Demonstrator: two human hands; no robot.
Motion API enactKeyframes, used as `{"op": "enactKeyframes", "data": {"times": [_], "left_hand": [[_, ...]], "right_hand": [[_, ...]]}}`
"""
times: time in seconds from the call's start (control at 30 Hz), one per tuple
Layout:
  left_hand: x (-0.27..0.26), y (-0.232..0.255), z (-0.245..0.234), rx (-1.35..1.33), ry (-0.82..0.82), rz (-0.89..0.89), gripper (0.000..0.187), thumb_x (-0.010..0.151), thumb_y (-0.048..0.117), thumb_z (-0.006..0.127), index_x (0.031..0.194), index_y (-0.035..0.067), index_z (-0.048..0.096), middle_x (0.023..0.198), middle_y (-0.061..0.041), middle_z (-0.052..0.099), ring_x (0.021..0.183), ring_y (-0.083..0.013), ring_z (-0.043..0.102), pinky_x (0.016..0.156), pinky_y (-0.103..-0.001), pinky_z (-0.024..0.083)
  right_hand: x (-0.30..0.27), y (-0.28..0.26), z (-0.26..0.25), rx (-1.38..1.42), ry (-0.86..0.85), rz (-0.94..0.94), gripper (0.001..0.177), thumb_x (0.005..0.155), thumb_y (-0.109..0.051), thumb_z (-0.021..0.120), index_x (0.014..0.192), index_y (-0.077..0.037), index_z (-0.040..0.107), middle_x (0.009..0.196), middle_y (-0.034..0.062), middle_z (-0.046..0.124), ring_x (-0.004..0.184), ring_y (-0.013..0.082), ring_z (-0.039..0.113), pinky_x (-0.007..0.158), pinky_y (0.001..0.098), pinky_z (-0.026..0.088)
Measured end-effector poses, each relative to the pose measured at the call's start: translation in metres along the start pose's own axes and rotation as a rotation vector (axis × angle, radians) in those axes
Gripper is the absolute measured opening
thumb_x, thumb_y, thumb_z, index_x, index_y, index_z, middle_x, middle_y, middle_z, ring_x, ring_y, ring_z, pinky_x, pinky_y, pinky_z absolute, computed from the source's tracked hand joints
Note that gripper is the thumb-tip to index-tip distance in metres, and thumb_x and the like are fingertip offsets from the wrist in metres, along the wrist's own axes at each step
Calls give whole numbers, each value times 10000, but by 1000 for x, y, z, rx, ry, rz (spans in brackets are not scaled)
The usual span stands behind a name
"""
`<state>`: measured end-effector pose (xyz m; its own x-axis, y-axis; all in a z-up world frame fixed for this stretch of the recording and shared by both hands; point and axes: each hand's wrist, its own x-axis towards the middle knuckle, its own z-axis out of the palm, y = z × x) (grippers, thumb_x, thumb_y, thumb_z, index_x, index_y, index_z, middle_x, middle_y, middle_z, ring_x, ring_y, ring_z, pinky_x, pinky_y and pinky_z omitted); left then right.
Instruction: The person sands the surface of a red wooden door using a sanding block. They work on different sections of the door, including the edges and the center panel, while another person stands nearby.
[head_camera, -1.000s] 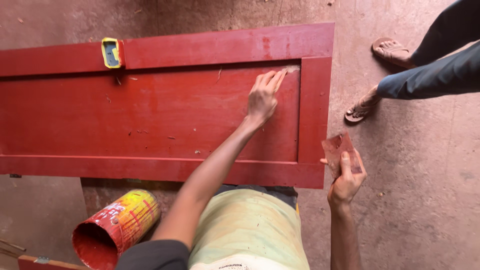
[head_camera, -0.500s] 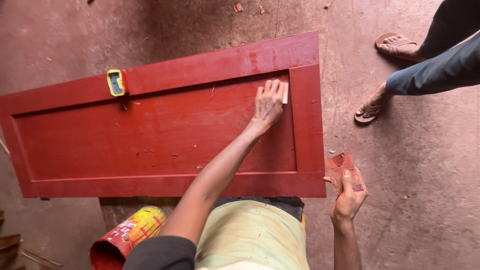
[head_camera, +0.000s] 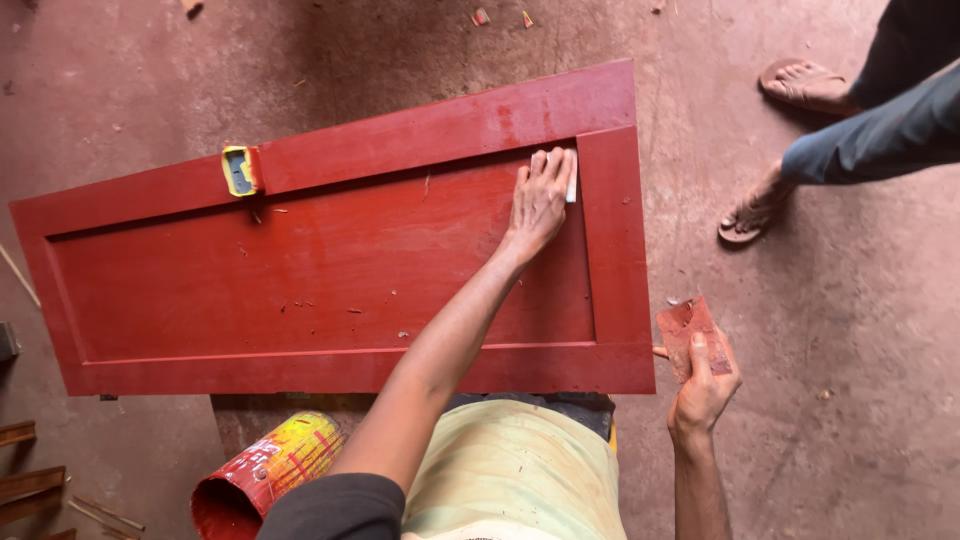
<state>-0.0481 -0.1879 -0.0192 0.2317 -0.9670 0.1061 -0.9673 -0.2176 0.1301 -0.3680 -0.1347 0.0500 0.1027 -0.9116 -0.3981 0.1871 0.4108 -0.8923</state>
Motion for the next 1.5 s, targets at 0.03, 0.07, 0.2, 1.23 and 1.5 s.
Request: {"op": "enactKeyframes", "data": {"times": [0.03, 0.07, 0.2, 1.23, 1.5], "left_hand": [[-3, -1, -4, 21, 29, 38, 616, 757, -50, 618, 1370, -17, 567, 1280, -114, 565, 1196, -304, 512, 861, -417, 467], [-7, -2, -7, 42, 57, 76, 604, 754, -39, 618, 1356, -22, 567, 1271, -121, 565, 1196, -308, 513, 854, -411, 466], [-11, -10, -6, -54, 52, 34, 543, 802, -46, 615, 1339, 33, 593, 1245, -99, 581, 1185, -285, 540, 862, -416, 459], [-34, -12, -1, 20, 98, 43, 598, 680, -47, 595, 1278, -37, 623, 1244, -175, 610, 1128, -340, 562, 818, -427, 481], [-8, -32, 11, -35, 15, -378, 271, 721, 17, 657, 990, 49, 656, 1054, -155, 610, 1041, -330, 573, 737, -458, 507]], "right_hand": [[0, 1, 1, -13, -6, -3, 316, 1082, -70, 508, 1340, 94, 587, 1210, 140, 663, 1014, 211, 700, 803, 404, 654], [0, 1, 2, -25, -11, -7, 319, 1082, -70, 506, 1343, 94, 588, 1223, 139, 662, 1020, 210, 699, 800, 398, 649], [3, 0, 5, -6, -16, 7, 322, 1084, -81, 508, 1341, 92, 596, 1208, 148, 670, 1009, 218, 708, 790, 393, 650], [0, 13, -21, -30, -5, 19, 305, 1092, -89, 508, 1324, 82, 607, 1197, 135, 674, 1001, 222, 704, 791, 397, 648], [2, 18, -25, -17, 30, 30, 299, 1073, -64, 513, 1318, 85, 597, 1207, 147, 667, 1022, 236, 711, 792, 404, 659]]}}
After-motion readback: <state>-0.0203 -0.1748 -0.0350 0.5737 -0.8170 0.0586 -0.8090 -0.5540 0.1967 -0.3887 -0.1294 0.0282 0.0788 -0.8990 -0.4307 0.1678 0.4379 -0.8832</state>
